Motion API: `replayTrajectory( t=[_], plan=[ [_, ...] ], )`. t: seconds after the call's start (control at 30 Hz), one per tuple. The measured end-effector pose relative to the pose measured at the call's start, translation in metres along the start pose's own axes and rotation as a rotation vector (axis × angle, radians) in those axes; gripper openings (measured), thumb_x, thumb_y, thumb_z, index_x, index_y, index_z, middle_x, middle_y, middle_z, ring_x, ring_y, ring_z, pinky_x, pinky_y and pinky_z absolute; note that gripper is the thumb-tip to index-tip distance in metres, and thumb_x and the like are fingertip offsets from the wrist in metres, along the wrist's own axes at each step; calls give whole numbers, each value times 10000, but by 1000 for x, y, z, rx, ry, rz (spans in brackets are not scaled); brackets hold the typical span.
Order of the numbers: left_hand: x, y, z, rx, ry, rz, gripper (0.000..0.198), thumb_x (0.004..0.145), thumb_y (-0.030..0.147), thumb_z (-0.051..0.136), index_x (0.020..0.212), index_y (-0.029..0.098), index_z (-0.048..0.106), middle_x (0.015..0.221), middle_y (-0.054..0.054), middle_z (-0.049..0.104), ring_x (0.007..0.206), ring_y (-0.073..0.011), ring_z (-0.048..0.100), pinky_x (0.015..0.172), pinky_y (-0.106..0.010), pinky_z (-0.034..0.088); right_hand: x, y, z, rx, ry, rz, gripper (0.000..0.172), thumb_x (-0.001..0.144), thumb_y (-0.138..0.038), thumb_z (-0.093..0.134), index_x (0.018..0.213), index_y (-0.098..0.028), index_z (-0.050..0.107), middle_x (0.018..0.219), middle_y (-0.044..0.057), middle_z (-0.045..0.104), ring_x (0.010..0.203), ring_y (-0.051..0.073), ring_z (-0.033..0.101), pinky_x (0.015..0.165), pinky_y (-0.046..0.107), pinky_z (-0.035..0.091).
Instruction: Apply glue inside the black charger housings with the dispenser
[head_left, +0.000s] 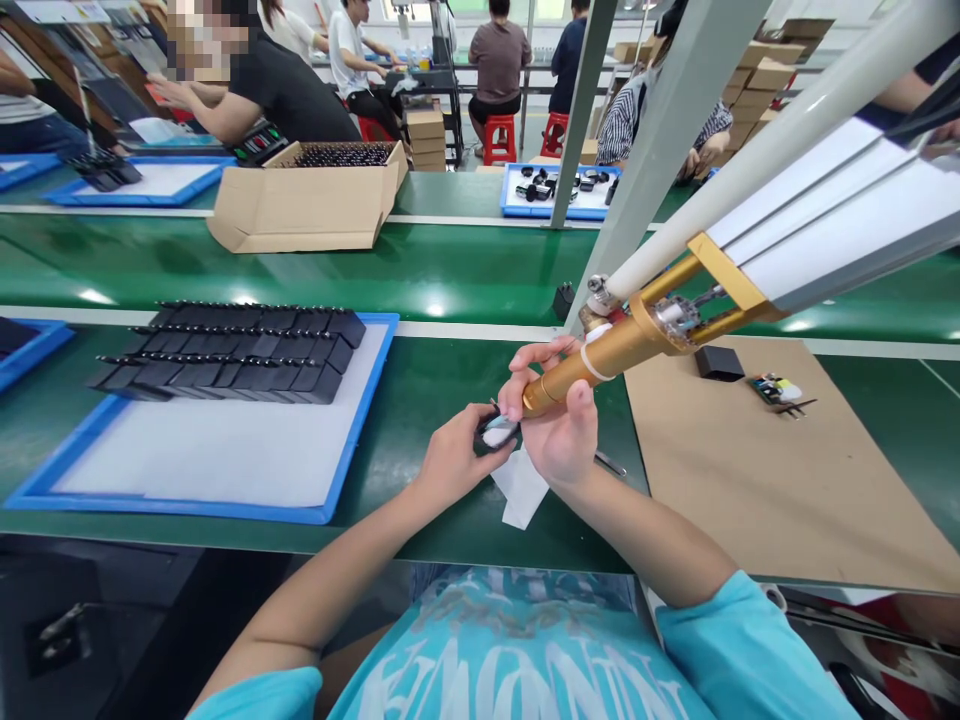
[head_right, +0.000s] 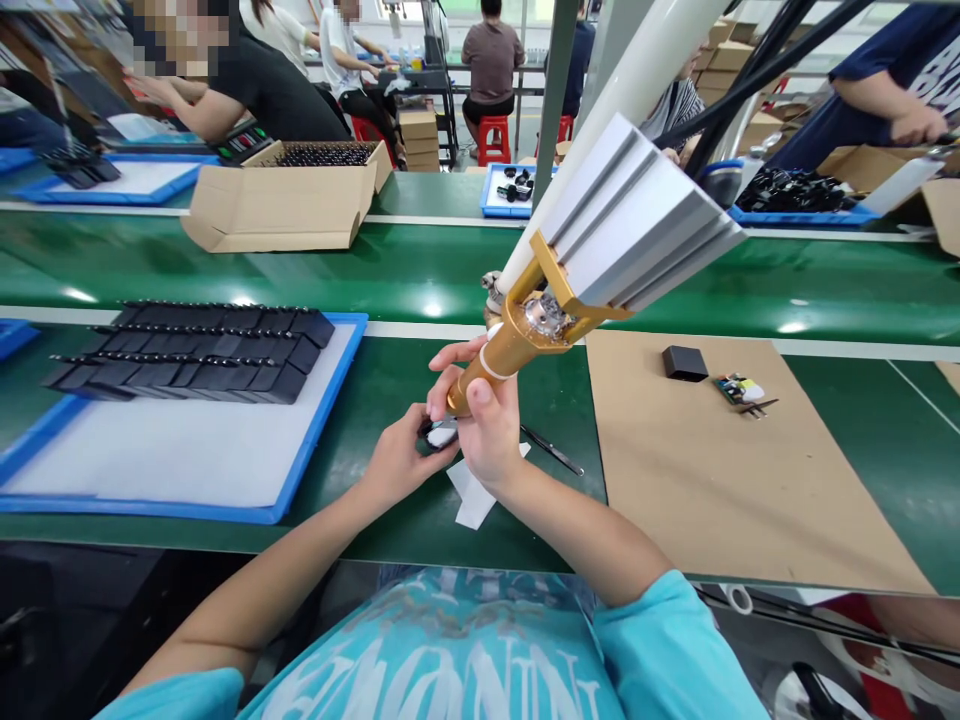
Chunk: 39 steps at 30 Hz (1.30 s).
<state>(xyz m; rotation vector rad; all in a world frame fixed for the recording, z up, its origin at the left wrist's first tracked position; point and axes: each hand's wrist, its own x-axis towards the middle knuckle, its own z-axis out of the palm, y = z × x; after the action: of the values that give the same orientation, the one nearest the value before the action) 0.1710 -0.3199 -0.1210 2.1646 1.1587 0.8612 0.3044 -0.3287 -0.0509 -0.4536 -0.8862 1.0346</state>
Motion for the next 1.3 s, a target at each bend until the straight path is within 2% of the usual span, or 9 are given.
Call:
replayTrajectory(
  t=[0.17, 0.4, 0.53, 0.67, 0.83, 1.0, 1.07, 1.2, 1.3],
  plan=[
    [0, -2, 4, -8, 10, 13, 312, 797, 359, 645, 1052, 210, 542, 907, -25, 674, 758, -164, 656, 670, -262, 498, -3, -1, -2, 10, -14, -21, 271, 867, -528, 501, 946, -276, 442, 907, -34, 563, 489, 65, 517, 521, 281, 427],
    [1, -1, 4, 13, -36, -27, 371, 813, 390, 642, 1107, 208, 506, 971, -35, 695, 786, -175, 675, 689, -267, 498, -1, 0, -6, 17, -19, -10, 398, 830, -570, 518, 1108, -293, 454, 913, -21, 556, 498, 74, 504, 516, 285, 428],
    [3, -5, -5, 118, -133, -117, 408, 830, 394, 627, 1173, 225, 486, 1024, -35, 696, 864, -209, 674, 720, -299, 497, 0, -2, -11, 40, -21, -28, 404, 829, -536, 535, 1133, -280, 466, 926, -13, 555, 511, 76, 523, 523, 284, 422],
    [0, -25, -19, 154, -210, -83, 353, 828, 295, 625, 1156, 218, 519, 1113, -60, 664, 1028, -234, 624, 863, -360, 493, 0, -8, -24, -26, 12, -23, 450, 800, -567, 554, 1138, -288, 454, 910, -19, 556, 499, 81, 514, 522, 293, 430],
    [5, -50, -29, -73, -291, -199, 502, 807, 424, 667, 1246, 220, 532, 1342, -100, 569, 1239, -255, 531, 1027, -417, 438, -2, -18, -48, -122, 59, -10, 466, 784, -586, 563, 1136, -299, 459, 907, -21, 564, 489, 85, 504, 512, 296, 429],
    [22, -48, -20, -473, -311, -295, 469, 987, 471, 325, 1274, 209, 588, 1263, -101, 650, 1187, -229, 597, 982, -385, 487, -4, -27, -70, -146, 62, -29, 449, 787, -552, 574, 1150, -301, 490, 915, -15, 574, 507, 92, 520, 536, 302, 434],
    [22, -43, -20, -405, -299, -242, 435, 979, 459, 370, 1239, 211, 616, 1177, -86, 697, 1102, -223, 643, 943, -373, 505, -5, -30, -76, -154, 68, -30, 447, 784, -545, 583, 1147, -299, 501, 913, -12, 577, 512, 95, 525, 543, 306, 437],
    [10, -35, -22, 15, -164, 19, 288, 929, 410, 527, 1105, 241, 680, 1073, -52, 730, 972, -198, 670, 889, -345, 511, -7, -35, -88, -173, 81, -36, 486, 765, -553, 603, 1164, -289, 521, 899, 0, 582, 504, 105, 530, 530, 319, 430],
    [1, -35, -18, 139, -103, 134, 240, 929, 388, 543, 1034, 223, 683, 1046, -54, 730, 924, -177, 673, 827, -310, 527, -8, -38, -96, -189, 123, -35, 483, 740, -547, 613, 1151, -300, 549, 878, 8, 581, 486, 119, 522, 519, 342, 415]
  ],
)
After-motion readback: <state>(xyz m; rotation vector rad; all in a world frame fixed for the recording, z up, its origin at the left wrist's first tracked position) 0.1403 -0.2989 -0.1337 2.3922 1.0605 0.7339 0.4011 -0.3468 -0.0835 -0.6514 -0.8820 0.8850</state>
